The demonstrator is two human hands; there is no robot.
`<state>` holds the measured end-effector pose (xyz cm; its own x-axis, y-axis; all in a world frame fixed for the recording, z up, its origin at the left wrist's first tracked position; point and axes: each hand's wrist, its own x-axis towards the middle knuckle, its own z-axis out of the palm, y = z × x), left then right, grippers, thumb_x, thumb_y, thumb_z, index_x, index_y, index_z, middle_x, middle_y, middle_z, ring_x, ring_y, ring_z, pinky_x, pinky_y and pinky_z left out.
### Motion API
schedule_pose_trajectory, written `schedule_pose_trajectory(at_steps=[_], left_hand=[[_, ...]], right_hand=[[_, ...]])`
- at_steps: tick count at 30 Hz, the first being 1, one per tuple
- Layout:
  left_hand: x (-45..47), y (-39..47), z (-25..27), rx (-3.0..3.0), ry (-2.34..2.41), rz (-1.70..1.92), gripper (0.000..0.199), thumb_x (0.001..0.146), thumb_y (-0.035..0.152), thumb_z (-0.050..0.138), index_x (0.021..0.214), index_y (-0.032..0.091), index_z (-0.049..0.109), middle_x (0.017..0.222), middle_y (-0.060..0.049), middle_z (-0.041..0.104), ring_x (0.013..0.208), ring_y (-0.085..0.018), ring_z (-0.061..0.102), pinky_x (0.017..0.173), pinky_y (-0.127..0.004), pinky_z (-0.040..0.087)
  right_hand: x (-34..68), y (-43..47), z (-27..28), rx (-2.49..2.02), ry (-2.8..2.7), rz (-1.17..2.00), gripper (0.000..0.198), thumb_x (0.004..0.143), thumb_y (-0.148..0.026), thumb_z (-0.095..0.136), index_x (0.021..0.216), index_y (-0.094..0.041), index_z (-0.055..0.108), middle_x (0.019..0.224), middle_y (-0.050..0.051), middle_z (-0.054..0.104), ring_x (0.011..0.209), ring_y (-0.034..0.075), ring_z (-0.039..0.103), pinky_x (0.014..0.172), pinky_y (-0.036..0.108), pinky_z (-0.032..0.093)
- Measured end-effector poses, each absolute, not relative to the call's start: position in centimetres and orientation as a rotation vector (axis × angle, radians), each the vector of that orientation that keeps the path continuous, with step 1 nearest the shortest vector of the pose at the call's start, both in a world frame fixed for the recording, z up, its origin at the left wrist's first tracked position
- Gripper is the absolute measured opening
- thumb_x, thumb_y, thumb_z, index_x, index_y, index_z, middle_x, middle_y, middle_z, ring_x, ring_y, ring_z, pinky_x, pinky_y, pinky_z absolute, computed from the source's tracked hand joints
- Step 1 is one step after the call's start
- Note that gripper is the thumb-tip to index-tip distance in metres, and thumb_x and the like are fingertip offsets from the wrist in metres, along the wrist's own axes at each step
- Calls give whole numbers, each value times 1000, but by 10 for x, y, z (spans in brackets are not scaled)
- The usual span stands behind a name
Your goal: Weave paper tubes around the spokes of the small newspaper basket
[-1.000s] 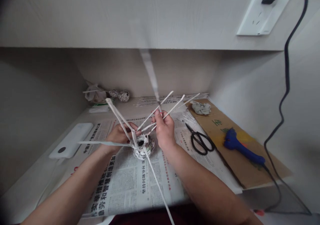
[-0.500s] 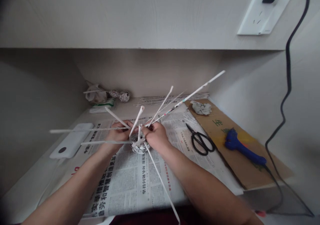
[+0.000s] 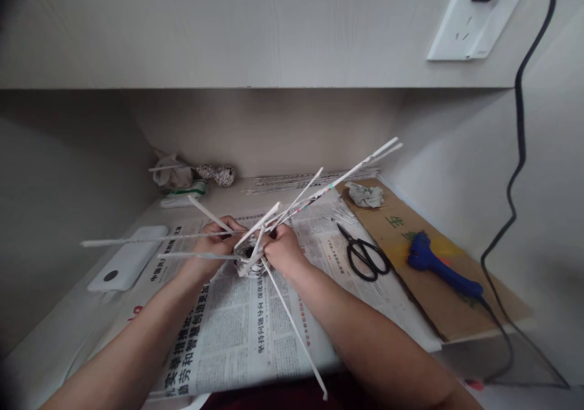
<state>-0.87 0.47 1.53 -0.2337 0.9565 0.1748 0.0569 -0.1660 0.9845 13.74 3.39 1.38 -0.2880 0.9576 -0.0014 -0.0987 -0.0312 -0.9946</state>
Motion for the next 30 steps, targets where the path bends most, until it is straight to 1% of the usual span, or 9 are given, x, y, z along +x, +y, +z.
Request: schedule_pose_trajectory(at_steps=[5,9,12,15,18,23,25,27,30], left_hand=[[-8,3,21,1241,1318,1446,26,58,28,81,60,15,59,57,2,62,51,-10,52,51,-21,42],[-11,2,23,1305,1396,1337,24,59,31,81,66,15,65,58,0,63,52,-12,54,51,-22,42],[-14,1,22,1445,1497,1284,18,62,29,78,69,15,68,62,-2,66,55,-14,58,52,-23,43],[-12,-2,22,1529,1599,1281,13,68,28,72,65,17,66,60,-1,65,55,-13,56,50,-21,40],[-8,-4,23,1500,1543,1327,16,69,27,71,62,17,61,58,1,61,53,-11,53,49,-20,38],[-9,-3,27,1365,1337,1347,22,62,25,76,58,17,56,52,3,57,49,-9,49,48,-20,38],[-10,-3,28,1328,1329,1319,20,61,24,77,59,16,58,52,4,57,48,-9,49,47,-20,39],[-11,-3,30,1297,1340,1277,18,60,24,77,64,16,62,56,2,62,49,-10,53,49,-21,42],[-9,-3,32,1255,1375,1234,22,56,25,80,71,15,68,62,-1,67,52,-13,57,50,-23,45]], right_hand=[[138,35,10,-1072,-1447,1266,18,71,-33,67,79,-17,65,70,2,66,65,17,59,64,29,47],[139,35,8,-1141,-1538,1123,15,75,-33,65,79,-19,66,74,4,68,70,19,62,68,31,47],[140,32,9,-1125,-1600,1055,14,77,-32,63,80,-19,67,79,5,71,75,21,64,71,32,48],[141,30,12,-1130,-1645,997,9,77,-26,61,80,-20,67,82,5,71,80,22,65,73,32,47],[142,30,13,-1156,-1663,970,10,76,-23,59,81,-20,68,82,5,71,81,22,65,74,32,47],[141,33,8,-1170,-1646,983,10,77,-28,61,80,-20,65,78,3,70,75,20,63,67,30,45],[141,35,5,-1171,-1647,990,11,78,-29,60,81,-20,65,78,3,69,75,20,64,67,29,45],[141,37,3,-1158,-1659,984,11,79,-29,59,81,-20,65,78,3,69,76,20,64,68,30,46],[141,39,2,-1123,-1680,977,10,79,-28,59,82,-20,65,78,3,69,77,20,64,70,30,46]])
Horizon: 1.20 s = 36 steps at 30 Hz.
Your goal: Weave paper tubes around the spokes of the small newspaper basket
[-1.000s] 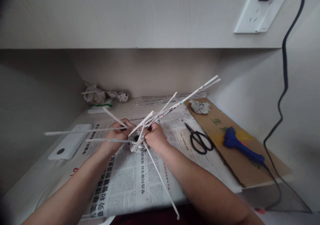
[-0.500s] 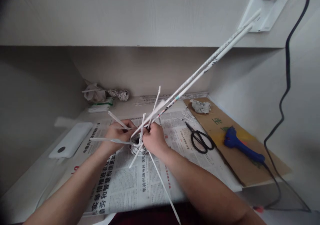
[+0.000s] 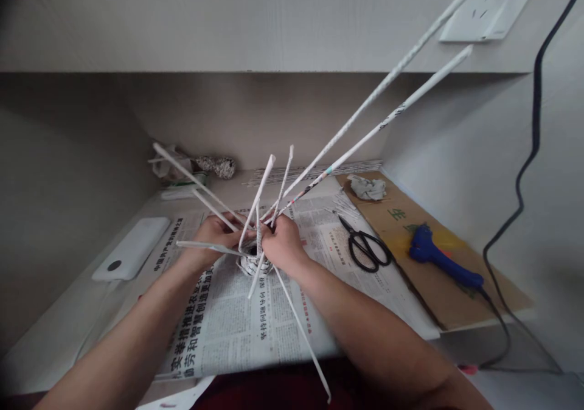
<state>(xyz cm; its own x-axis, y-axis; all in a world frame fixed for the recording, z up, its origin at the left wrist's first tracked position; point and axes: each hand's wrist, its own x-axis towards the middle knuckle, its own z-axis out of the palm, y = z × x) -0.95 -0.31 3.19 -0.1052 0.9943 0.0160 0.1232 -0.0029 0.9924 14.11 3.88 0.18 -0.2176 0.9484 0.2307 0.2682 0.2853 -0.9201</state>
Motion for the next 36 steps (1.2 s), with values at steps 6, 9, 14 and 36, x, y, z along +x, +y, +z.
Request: schedule_pose_trajectory(at_steps=[6,9,14,36], left_hand=[[-10,-3,32,1293,1467,1258,23,54,32,82,61,14,69,55,-2,65,48,-12,54,46,-23,42],[-11,-1,29,1299,1420,1297,23,57,32,81,64,14,70,59,-3,67,51,-13,56,49,-24,44],[-13,1,23,1297,1397,1359,21,60,32,80,66,14,70,60,-3,67,52,-13,57,50,-24,46],[-20,4,29,1356,1588,1477,12,65,27,74,67,17,70,59,-1,66,56,-16,61,52,-23,45]], right_hand=[[141,36,8,-1049,-1604,1106,14,77,-33,65,79,-19,66,73,2,68,69,17,62,66,28,46],[141,37,11,-972,-1547,1229,17,75,-35,67,81,-19,66,67,0,66,61,15,58,59,26,44],[143,42,16,-962,-1410,1370,17,70,-32,69,80,-18,66,65,-1,66,59,14,59,57,25,45],[173,51,31,-845,-1816,1632,28,71,-21,75,99,-19,71,88,4,71,80,15,64,74,29,53]])
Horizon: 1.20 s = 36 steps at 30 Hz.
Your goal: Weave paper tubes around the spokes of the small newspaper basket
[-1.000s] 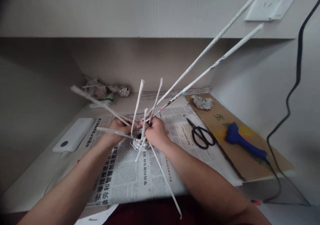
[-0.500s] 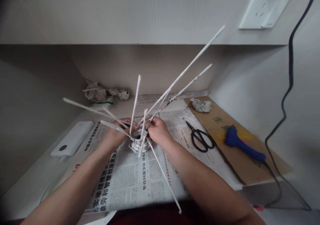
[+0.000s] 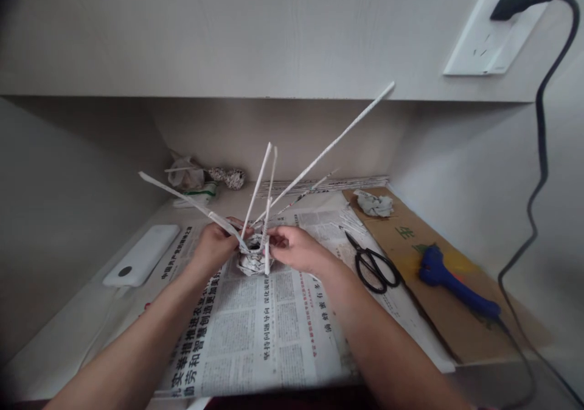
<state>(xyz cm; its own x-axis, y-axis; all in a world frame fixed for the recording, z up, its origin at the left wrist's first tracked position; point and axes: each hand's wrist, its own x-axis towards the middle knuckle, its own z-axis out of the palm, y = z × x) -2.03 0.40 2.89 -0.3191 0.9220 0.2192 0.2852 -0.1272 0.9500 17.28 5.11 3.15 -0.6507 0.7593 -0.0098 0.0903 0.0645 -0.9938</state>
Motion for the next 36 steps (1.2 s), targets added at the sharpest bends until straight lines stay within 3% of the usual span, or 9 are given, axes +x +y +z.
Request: schedule_pose_trajectory(at_steps=[5,10,15,19,23,26,36], left_hand=[[-25,5,30,1431,1577,1426,12,65,26,74,71,16,73,67,-3,71,62,-17,64,58,-24,48],[-34,8,31,1228,1486,1554,22,60,31,79,70,13,71,63,-3,69,56,-15,60,53,-24,46],[-39,10,34,1062,1487,1650,28,56,35,82,70,12,71,57,-1,66,49,-13,56,49,-24,43],[-38,11,32,1031,1513,1682,29,55,36,82,69,14,71,58,-1,67,50,-14,58,50,-24,45],[-31,10,27,1125,1568,1698,21,62,32,77,72,15,72,61,-1,68,55,-15,60,53,-24,46],[-22,8,22,1231,1602,1641,16,67,29,73,74,15,72,66,-3,70,60,-17,63,56,-24,47],[-3,3,20,1311,1566,1573,15,69,29,72,74,15,69,71,-4,71,63,-17,64,60,-25,49]], right_hand=[[172,49,39,-820,-1651,1863,30,86,-44,62,93,-15,69,78,5,68,63,13,63,51,22,49],[181,53,49,-616,-1435,2152,33,89,-28,60,119,-15,61,101,12,70,87,21,71,74,32,58],[191,57,57,-505,-1541,2238,42,89,-23,60,130,-18,54,114,13,66,99,23,69,81,36,58],[188,57,55,-477,-1569,2066,43,87,-26,62,129,-23,55,112,8,66,94,19,68,76,30,56],[172,46,39,-793,-1848,1595,47,74,-32,76,118,-23,63,106,7,67,81,16,63,66,27,52],[157,39,23,-958,-1776,1264,36,72,-40,75,102,-20,69,86,5,69,69,16,60,62,28,50],[142,42,4,-1035,-1489,1136,17,74,-29,62,85,-18,70,74,3,73,67,18,66,65,27,52]])
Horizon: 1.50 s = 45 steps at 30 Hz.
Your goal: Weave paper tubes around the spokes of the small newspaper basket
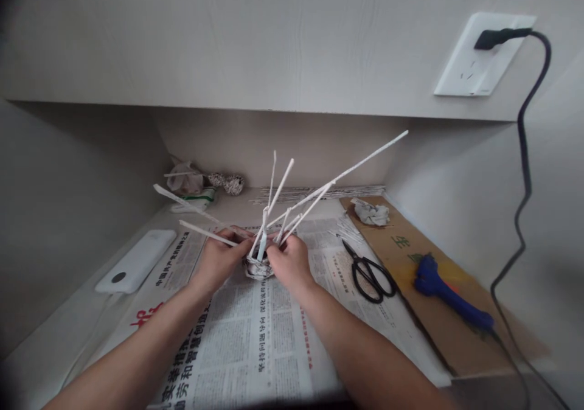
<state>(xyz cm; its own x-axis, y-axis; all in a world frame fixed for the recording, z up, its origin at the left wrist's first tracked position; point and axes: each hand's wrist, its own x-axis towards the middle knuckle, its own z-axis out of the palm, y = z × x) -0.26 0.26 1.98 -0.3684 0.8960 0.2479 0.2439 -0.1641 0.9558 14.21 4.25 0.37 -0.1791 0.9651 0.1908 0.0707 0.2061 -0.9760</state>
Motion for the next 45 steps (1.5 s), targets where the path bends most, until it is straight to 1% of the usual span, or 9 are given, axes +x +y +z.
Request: schedule_pose_trajectory(at_steps=[4,8,18,23,28,33,37,41,45], left_hand=[[0,2,20,1339,1544,1582,11,70,27,71,71,16,68,67,-2,70,61,-16,63,58,-23,48],[1,2,16,1408,1550,1591,8,72,25,69,70,17,69,67,-2,70,62,-15,62,58,-22,47],[1,-2,14,1467,1515,1558,10,74,26,67,75,17,72,71,-3,72,63,-15,64,58,-22,47],[2,-2,14,1449,1535,1534,14,73,29,69,77,16,73,73,-4,73,62,-16,64,58,-24,48],[1,1,16,1285,1447,1538,18,69,33,73,75,16,73,74,-5,74,66,-18,65,61,-26,50],[2,5,12,1099,1330,1593,22,68,35,75,75,16,67,66,-1,68,59,-15,62,58,-24,48],[6,4,12,1163,1402,1632,26,67,36,76,79,15,67,69,-2,68,63,-15,62,60,-24,48],[7,4,13,1112,1382,1609,38,62,39,80,88,13,70,72,-4,71,62,-16,63,60,-26,49],[7,4,13,1089,1360,1555,42,64,41,79,93,12,73,75,-6,74,63,-18,64,61,-27,50]], right_hand=[[140,41,3,-1068,-1486,1098,18,72,-32,65,82,-18,69,72,3,72,67,19,67,63,28,51],[140,39,5,-1086,-1476,1098,18,70,-31,66,82,-17,69,72,3,72,67,20,67,62,28,51],[137,40,2,-1036,-1323,1274,25,68,-39,69,79,-17,70,71,3,72,64,19,66,56,26,49],[137,40,3,-981,-1254,1359,26,68,-38,72,79,-14,72,67,4,71,62,20,66,56,27,49],[139,40,6,-940,-1311,1332,22,71,-33,70,82,-14,74,72,5,73,65,21,67,60,28,50],[138,37,12,-950,-1355,1287,17,70,-29,69,80,-16,74,74,5,74,70,21,68,65,29,52],[137,36,15,-963,-1372,1235,14,69,-27,67,78,-17,73,74,4,73,70,21,68,66,29,52],[136,34,16,-954,-1410,1186,11,68,-25,65,74,-17,70,70,3,71,67,20,66,64,28,52],[137,33,16,-966,-1404,1206,12,68,-27,65,76,-18,68,70,3,70,65,19,65,63,28,52]])
